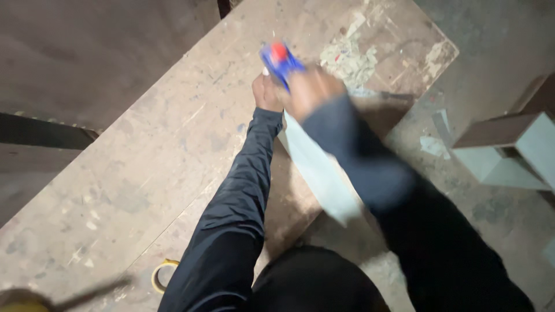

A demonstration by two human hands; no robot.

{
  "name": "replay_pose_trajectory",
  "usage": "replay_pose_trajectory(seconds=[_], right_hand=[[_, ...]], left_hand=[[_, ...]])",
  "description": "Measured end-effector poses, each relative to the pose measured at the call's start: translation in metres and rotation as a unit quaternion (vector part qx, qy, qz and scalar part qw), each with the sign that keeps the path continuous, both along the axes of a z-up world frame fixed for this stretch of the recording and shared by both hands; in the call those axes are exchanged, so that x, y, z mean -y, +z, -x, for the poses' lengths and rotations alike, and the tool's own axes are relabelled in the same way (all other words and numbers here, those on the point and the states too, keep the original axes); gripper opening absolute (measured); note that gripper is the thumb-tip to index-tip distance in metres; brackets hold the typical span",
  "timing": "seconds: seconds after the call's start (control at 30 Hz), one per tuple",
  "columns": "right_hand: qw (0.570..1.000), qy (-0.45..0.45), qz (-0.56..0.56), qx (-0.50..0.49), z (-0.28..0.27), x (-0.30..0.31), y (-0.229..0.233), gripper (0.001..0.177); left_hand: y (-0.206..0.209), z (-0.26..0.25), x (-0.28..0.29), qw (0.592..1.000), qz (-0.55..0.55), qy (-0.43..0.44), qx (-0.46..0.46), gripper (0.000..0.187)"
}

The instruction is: The person smooths the edges of a white rectangular board using a hand plane. They repeatedly run the plane along the edges, flip the board to work on different sides, and inspect the surface.

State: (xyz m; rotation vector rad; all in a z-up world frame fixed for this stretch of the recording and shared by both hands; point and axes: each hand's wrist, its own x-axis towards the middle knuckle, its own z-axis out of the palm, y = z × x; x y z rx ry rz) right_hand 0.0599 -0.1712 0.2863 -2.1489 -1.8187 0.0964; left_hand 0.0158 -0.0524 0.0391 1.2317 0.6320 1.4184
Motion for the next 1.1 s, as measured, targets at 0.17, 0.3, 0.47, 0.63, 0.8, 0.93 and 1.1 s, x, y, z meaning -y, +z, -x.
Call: replay_pose_trajectory(seconds=[0.17, 0.3, 0.47, 0.63, 0.8, 0.93, 1.1], right_hand=[[0.998, 0.035, 0.052, 0.032, -0.001, 0.183, 0.014, 0.037], [0.961, -0.060, 0.268, 0.029, 0.002, 0.241, 0.028, 0.052], [0.990, -0.020, 0.129, 0.058, 0.004, 0.191, 0.016, 0.044], [0.994, 0.001, 0.014, 0.107, 0.003, 0.067, -0.008, 0.034], [0.996, -0.056, 0.044, 0.062, 0.012, -0.056, -0.007, 0.036], [0.997, -0.035, 0.022, 0.060, 0.017, -0.082, 0.010, 0.035], [0.995, -0.016, -0.023, -0.097, -0.038, -0.058, 0.000, 0.036]], left_hand=[[0.015, 0.008, 0.019, 0.999, 0.030, 0.002, -0.031, 0.052], [0.036, 0.010, 0.023, 0.999, 0.031, -0.010, -0.021, 0.054], [0.043, 0.016, 0.029, 0.998, 0.044, -0.015, -0.033, 0.054], [0.034, 0.010, 0.027, 0.997, 0.032, -0.003, -0.071, 0.055], [0.035, 0.013, 0.025, 0.999, 0.020, -0.018, -0.023, 0.054], [0.047, 0.016, 0.032, 0.997, 0.057, -0.045, 0.005, 0.054], [0.037, 0.006, 0.024, 0.999, 0.042, -0.002, -0.022, 0.052]])
